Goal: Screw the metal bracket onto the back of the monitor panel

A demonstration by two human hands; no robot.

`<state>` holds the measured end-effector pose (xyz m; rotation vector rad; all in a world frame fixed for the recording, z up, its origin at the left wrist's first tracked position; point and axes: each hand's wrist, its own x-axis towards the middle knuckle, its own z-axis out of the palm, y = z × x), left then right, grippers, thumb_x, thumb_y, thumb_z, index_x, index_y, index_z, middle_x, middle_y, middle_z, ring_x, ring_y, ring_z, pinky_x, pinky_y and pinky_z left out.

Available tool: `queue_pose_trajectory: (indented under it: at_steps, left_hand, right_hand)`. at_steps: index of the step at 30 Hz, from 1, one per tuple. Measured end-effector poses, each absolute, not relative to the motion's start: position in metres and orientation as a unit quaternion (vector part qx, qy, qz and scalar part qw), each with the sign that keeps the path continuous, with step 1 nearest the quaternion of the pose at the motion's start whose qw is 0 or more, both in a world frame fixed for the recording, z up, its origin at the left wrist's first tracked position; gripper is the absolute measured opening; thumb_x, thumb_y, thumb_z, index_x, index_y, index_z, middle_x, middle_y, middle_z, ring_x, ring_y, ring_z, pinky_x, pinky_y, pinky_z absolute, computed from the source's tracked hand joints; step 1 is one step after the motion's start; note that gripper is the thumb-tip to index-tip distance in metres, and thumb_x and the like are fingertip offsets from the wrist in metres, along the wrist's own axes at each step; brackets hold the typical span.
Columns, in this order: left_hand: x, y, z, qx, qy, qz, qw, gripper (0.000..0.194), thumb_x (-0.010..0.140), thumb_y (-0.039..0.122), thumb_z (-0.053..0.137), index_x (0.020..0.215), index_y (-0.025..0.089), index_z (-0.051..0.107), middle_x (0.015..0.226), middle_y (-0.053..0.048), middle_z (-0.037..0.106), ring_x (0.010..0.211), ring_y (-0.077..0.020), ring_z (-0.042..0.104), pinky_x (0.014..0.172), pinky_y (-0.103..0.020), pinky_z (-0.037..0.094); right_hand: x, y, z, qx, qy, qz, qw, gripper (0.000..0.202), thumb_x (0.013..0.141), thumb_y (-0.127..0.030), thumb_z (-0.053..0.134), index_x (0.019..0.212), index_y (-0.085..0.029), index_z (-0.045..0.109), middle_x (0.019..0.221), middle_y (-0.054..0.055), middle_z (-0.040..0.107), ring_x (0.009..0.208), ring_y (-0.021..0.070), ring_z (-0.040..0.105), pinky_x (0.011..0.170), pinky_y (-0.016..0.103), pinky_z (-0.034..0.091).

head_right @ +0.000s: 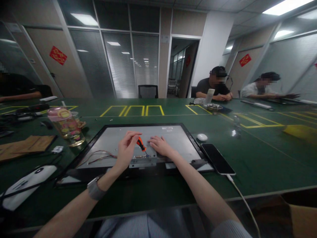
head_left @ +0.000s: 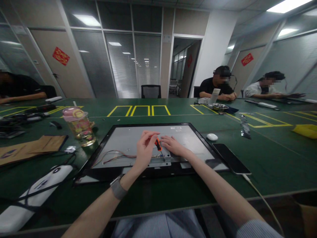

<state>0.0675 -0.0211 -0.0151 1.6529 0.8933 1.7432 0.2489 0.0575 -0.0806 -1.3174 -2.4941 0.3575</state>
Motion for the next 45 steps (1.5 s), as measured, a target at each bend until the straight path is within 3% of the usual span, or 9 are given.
queue_pose_trajectory:
  at_steps: [3, 6, 11, 16, 23, 28, 35, 42, 45]
  left_hand:
    - [0.066, -0.019, -0.019, 0.604, 0.327, 0.649, 0.328, 0.024, 0.089, 0.031, 0.049, 0.101, 0.018, 0.065, 0.089, -0.004, 0.06, 0.084, -0.0141, 0.058, 0.08, -0.026, 0.045]
    - [0.066, -0.017, -0.022, 0.574, 0.293, 0.657, 0.391, 0.026, 0.092, 0.032, 0.043, 0.1, 0.017, 0.063, 0.087, -0.005, 0.063, 0.085, -0.0156, 0.06, 0.083, -0.03, 0.046]
    - [0.068, -0.018, -0.018, 0.603, 0.328, 0.666, 0.293, 0.018, 0.083, 0.033, 0.059, 0.082, 0.017, 0.068, 0.087, -0.004, 0.053, 0.081, -0.0134, 0.055, 0.071, -0.023, 0.046]
    - [0.065, -0.019, -0.017, 0.617, 0.361, 0.657, 0.241, 0.019, 0.087, 0.029, 0.054, 0.096, 0.018, 0.067, 0.09, -0.004, 0.055, 0.079, -0.0122, 0.056, 0.074, -0.024, 0.046]
    - [0.062, -0.016, -0.019, 0.648, 0.309, 0.625, 0.306, 0.027, 0.092, 0.03, 0.044, 0.105, 0.018, 0.064, 0.097, -0.007, 0.063, 0.095, -0.0175, 0.059, 0.087, -0.03, 0.045]
    - [0.064, -0.016, -0.017, 0.636, 0.321, 0.649, 0.266, 0.02, 0.083, 0.033, 0.059, 0.089, 0.019, 0.07, 0.09, -0.004, 0.054, 0.083, -0.014, 0.057, 0.076, -0.025, 0.047]
    - [0.065, -0.024, -0.012, 0.66, 0.301, 0.615, 0.31, 0.027, 0.091, 0.029, 0.046, 0.108, 0.018, 0.064, 0.096, -0.007, 0.062, 0.09, -0.0159, 0.059, 0.084, -0.029, 0.046]
    - [0.065, -0.02, -0.011, 0.651, 0.304, 0.632, 0.292, 0.018, 0.082, 0.032, 0.06, 0.087, 0.018, 0.071, 0.088, -0.004, 0.055, 0.084, -0.0147, 0.056, 0.076, -0.025, 0.047]
    - [0.064, -0.022, -0.011, 0.659, 0.311, 0.625, 0.279, 0.02, 0.085, 0.03, 0.056, 0.094, 0.019, 0.07, 0.086, -0.004, 0.056, 0.083, -0.0145, 0.057, 0.076, -0.026, 0.047]
  right_hand:
    - [0.248, 0.056, -0.079, -0.458, -0.868, 0.123, 0.149, 0.039, 0.098, -0.034, 0.03, 0.13, -0.027, 0.051, 0.144, 0.006, 0.041, 0.136, 0.0273, 0.027, 0.109, 0.057, 0.016]
    - [0.248, 0.056, -0.079, -0.456, -0.868, 0.124, 0.149, 0.038, 0.098, -0.034, 0.03, 0.13, -0.027, 0.05, 0.143, 0.006, 0.042, 0.136, 0.027, 0.028, 0.108, 0.057, 0.017]
    - [0.248, 0.057, -0.08, -0.458, -0.868, 0.123, 0.15, 0.039, 0.098, -0.035, 0.031, 0.13, -0.026, 0.051, 0.143, 0.007, 0.042, 0.136, 0.0282, 0.029, 0.108, 0.058, 0.017]
    - [0.249, 0.058, -0.08, -0.456, -0.868, 0.122, 0.151, 0.04, 0.098, -0.036, 0.029, 0.13, -0.025, 0.051, 0.144, 0.007, 0.04, 0.136, 0.0277, 0.028, 0.109, 0.057, 0.016]
    - [0.249, 0.059, -0.082, -0.454, -0.87, 0.124, 0.15, 0.04, 0.098, -0.036, 0.028, 0.131, -0.026, 0.05, 0.144, 0.007, 0.04, 0.136, 0.0273, 0.028, 0.108, 0.058, 0.016]
    - [0.249, 0.057, -0.081, -0.453, -0.869, 0.128, 0.152, 0.04, 0.098, -0.035, 0.029, 0.131, -0.026, 0.05, 0.144, 0.008, 0.041, 0.136, 0.0278, 0.027, 0.108, 0.059, 0.016]
    - [0.247, 0.056, -0.079, -0.46, -0.869, 0.113, 0.143, 0.04, 0.098, -0.033, 0.029, 0.132, -0.025, 0.049, 0.145, 0.007, 0.038, 0.136, 0.0272, 0.027, 0.108, 0.058, 0.016]
    - [0.249, 0.057, -0.079, -0.459, -0.869, 0.122, 0.141, 0.04, 0.099, -0.035, 0.029, 0.132, -0.024, 0.049, 0.145, 0.008, 0.039, 0.136, 0.029, 0.027, 0.108, 0.059, 0.016]
    - [0.248, 0.057, -0.079, -0.462, -0.868, 0.116, 0.141, 0.04, 0.098, -0.034, 0.029, 0.132, -0.025, 0.049, 0.145, 0.007, 0.04, 0.136, 0.0283, 0.027, 0.108, 0.058, 0.017]
